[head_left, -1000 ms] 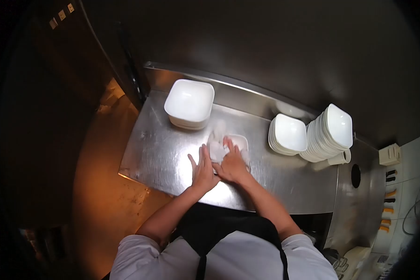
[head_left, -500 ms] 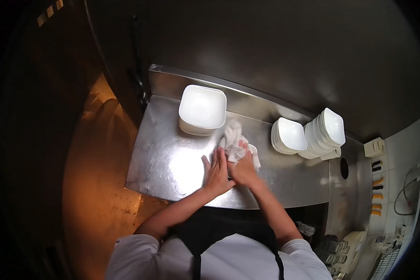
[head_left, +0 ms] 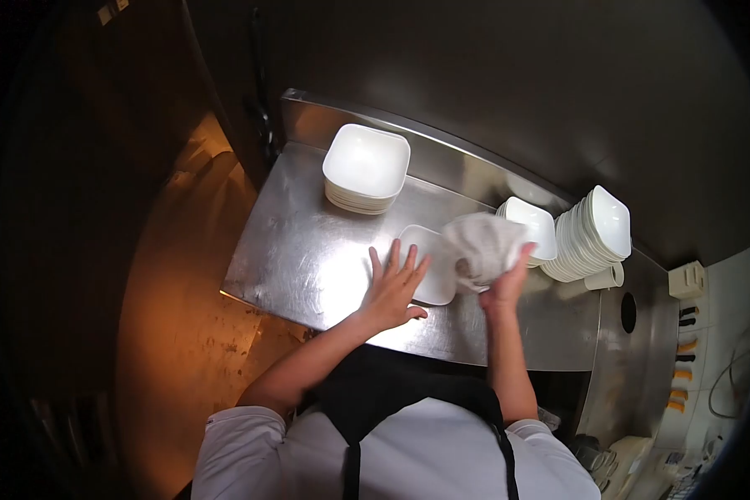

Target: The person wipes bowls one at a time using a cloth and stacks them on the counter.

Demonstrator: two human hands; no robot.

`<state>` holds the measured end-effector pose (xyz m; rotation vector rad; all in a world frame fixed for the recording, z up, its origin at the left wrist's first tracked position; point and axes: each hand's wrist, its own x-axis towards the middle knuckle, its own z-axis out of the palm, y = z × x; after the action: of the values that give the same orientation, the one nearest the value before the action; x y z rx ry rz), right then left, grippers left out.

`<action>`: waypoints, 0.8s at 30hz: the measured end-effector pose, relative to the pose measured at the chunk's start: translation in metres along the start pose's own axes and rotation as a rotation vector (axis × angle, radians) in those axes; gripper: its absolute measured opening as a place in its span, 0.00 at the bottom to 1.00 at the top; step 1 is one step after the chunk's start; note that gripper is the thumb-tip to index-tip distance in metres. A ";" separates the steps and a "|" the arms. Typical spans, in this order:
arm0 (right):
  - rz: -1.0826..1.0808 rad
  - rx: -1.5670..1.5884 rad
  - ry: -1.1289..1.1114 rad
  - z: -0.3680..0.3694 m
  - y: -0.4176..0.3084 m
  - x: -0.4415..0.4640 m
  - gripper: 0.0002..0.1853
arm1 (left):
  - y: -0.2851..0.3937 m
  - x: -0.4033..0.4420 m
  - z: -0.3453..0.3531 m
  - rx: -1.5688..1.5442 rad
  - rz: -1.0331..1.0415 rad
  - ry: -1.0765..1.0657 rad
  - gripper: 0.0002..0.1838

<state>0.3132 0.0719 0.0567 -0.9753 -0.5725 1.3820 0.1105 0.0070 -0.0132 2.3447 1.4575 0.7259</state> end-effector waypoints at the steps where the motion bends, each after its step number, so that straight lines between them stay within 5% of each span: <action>1: -0.074 0.047 0.028 -0.008 -0.013 0.002 0.42 | 0.001 0.001 0.009 0.118 -0.016 -0.095 0.46; 4: -0.272 0.063 0.065 -0.032 -0.026 0.001 0.40 | 0.003 0.012 0.039 0.383 -0.065 -0.314 0.21; 7: -0.309 0.007 0.112 -0.065 0.005 -0.015 0.37 | 0.017 0.017 0.030 0.062 -0.113 -0.300 0.19; 9: -0.295 -0.100 0.132 -0.086 0.056 -0.033 0.32 | 0.040 0.027 0.024 -0.260 -0.303 0.017 0.16; 11: -0.509 -0.320 0.044 -0.063 0.058 -0.041 0.31 | 0.059 0.038 0.021 -0.570 -0.331 0.028 0.15; 12: -0.618 -0.435 0.002 -0.048 0.051 -0.044 0.30 | 0.058 0.033 0.031 -0.584 -0.156 0.047 0.15; 14: -0.837 -0.671 -0.088 -0.024 0.038 -0.034 0.28 | 0.087 0.042 -0.004 -0.589 -0.237 -0.042 0.15; 15: -0.454 -0.404 -0.072 -0.031 0.027 -0.015 0.26 | 0.103 0.047 -0.029 -0.606 -0.269 -0.145 0.15; 17: 0.156 0.136 -0.233 -0.029 -0.018 0.018 0.25 | 0.107 0.048 -0.017 -0.553 0.070 0.114 0.16; 20: 0.372 0.261 -0.142 -0.051 0.031 0.039 0.24 | 0.089 0.061 -0.012 -0.302 0.320 0.329 0.18; 24: 0.207 0.184 -0.320 -0.003 0.060 -0.005 0.30 | 0.039 0.078 -0.052 -0.075 0.258 0.341 0.16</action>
<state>0.2820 0.0611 0.0060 -0.6827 -0.5798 1.7606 0.1393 0.0577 0.0696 2.4654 1.2297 1.2783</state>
